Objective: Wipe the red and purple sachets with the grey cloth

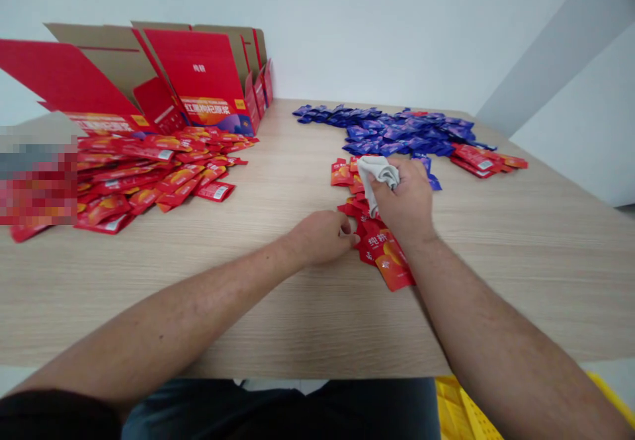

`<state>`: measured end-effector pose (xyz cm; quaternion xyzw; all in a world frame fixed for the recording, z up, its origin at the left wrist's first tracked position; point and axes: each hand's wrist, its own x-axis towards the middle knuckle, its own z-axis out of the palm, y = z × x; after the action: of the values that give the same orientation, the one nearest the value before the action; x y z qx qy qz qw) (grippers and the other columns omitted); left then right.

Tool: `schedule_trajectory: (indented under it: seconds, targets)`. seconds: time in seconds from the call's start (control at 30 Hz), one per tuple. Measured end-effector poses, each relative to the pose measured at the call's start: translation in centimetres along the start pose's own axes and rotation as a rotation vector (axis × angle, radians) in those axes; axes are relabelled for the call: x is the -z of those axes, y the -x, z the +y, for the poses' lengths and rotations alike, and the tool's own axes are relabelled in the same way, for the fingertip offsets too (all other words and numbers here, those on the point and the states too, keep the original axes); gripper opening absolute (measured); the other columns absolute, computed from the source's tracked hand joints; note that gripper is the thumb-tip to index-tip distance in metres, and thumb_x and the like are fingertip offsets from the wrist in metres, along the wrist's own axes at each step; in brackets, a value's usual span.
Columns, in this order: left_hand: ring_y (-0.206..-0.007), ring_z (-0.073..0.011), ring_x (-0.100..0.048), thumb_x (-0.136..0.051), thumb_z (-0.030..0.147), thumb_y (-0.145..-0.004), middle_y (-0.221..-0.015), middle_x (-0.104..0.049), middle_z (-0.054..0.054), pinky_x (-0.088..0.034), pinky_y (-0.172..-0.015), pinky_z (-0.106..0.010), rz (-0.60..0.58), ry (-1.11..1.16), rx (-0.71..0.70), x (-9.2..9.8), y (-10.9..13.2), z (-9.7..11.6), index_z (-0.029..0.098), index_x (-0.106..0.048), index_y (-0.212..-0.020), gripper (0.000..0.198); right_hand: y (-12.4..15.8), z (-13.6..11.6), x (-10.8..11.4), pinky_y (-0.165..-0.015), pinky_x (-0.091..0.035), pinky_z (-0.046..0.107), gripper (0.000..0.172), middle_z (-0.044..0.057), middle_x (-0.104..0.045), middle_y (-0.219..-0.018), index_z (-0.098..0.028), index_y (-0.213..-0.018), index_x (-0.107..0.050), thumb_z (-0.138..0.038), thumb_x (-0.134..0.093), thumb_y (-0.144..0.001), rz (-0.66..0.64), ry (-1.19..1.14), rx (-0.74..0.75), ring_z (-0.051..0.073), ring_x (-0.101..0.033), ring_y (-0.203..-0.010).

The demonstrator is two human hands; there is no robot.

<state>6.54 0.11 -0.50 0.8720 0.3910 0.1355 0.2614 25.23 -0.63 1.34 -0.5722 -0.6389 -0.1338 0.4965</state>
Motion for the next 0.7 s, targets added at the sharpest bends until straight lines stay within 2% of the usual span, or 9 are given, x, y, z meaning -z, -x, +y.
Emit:
schedule_trajectory:
  seconds: [0.07,0.13,0.23,0.3,0.4,0.47,0.57,0.7]
  targets:
    - [-0.073,-0.0301,-0.066,-0.065,0.048,-0.083,-0.075,-0.069,-0.009,-0.051,-0.074,-0.042,-0.044,-0.030,0.013,-0.7,-0.6,0.5,0.024,-0.072,-0.079,0.026,0.0,0.0,-0.1,-0.090,-0.051,0.043,0.022,0.009,-0.073,-0.098,-0.020,-0.104,-0.071,-0.038,-0.065,-0.092,-0.014,-0.016,0.002,0.028,-0.062,-0.098]
    - [-0.072,-0.0280,-0.065,-0.065,0.040,-0.081,-0.074,-0.069,-0.008,-0.049,-0.072,-0.039,-0.062,-0.034,0.017,-0.9,-0.8,0.8,0.024,-0.069,-0.074,0.018,0.0,-0.1,-0.1,-0.090,-0.050,0.043,0.024,0.009,-0.073,-0.099,-0.020,-0.106,-0.071,-0.039,-0.065,-0.093,-0.032,-0.025,-0.003,0.028,-0.062,-0.098]
    - [-0.070,-0.0245,-0.063,-0.059,0.027,-0.078,-0.072,-0.069,-0.007,-0.047,-0.070,-0.035,-0.084,0.028,0.041,-0.1,-0.6,0.9,0.023,-0.066,-0.069,0.012,0.0,-0.3,0.0,-0.091,-0.049,0.043,0.024,0.009,-0.072,-0.099,-0.020,-0.107,-0.071,-0.039,-0.064,-0.094,-0.048,-0.025,-0.003,0.028,-0.062,-0.098]
    - [-0.070,-0.0237,-0.063,-0.057,0.025,-0.076,-0.071,-0.069,-0.006,-0.047,-0.071,-0.034,-0.068,0.058,0.085,0.5,-0.2,0.8,0.023,-0.065,-0.067,0.012,0.0,-0.4,0.1,-0.092,-0.049,0.042,0.022,0.009,-0.072,-0.099,-0.021,-0.106,-0.071,-0.038,-0.063,-0.094,-0.053,-0.024,0.009,0.028,-0.061,-0.099]
    - [-0.071,-0.0251,-0.064,-0.058,0.028,-0.078,-0.072,-0.069,-0.008,-0.049,-0.073,-0.036,-0.026,0.027,0.129,0.6,0.3,0.6,0.022,-0.066,-0.068,0.014,0.1,-0.5,0.0,-0.092,-0.049,0.042,0.020,0.009,-0.073,-0.099,-0.020,-0.105,-0.071,-0.035,-0.064,-0.094,-0.059,-0.035,0.037,0.027,-0.062,-0.100]
    - [-0.073,-0.0274,-0.066,-0.059,0.036,-0.082,-0.074,-0.070,-0.010,-0.050,-0.073,-0.038,-0.024,-0.015,0.108,0.1,0.4,1.0,0.023,-0.068,-0.070,0.020,0.3,-0.4,-0.2,-0.092,-0.049,0.041,0.020,0.010,-0.073,-0.102,-0.019,-0.106,-0.071,-0.033,-0.065,-0.093,-0.062,-0.045,0.055,0.028,-0.062,-0.101]
    - [-0.078,-0.0308,-0.069,-0.059,0.048,-0.084,-0.079,-0.072,-0.011,-0.052,-0.074,-0.041,-0.094,-0.102,0.077,-0.9,0.4,2.4,0.023,-0.070,-0.076,0.028,0.5,-0.1,-0.6,-0.092,-0.050,0.042,0.022,0.009,-0.073,-0.102,-0.019,-0.107,-0.071,-0.035,-0.066,-0.093,-0.061,-0.043,0.043,0.028,-0.063,-0.100]
    - [-0.084,-0.0295,-0.071,-0.055,0.039,-0.084,-0.086,-0.074,-0.010,-0.053,-0.073,-0.039,-0.181,-0.139,0.041,-1.6,0.2,4.2,0.022,-0.072,-0.083,0.024,0.6,0.6,-1.0,-0.091,-0.050,0.042,0.025,0.010,-0.072,-0.100,-0.018,-0.107,-0.071,-0.039,-0.065,-0.093,-0.064,-0.046,0.014,0.028,-0.062,-0.099]
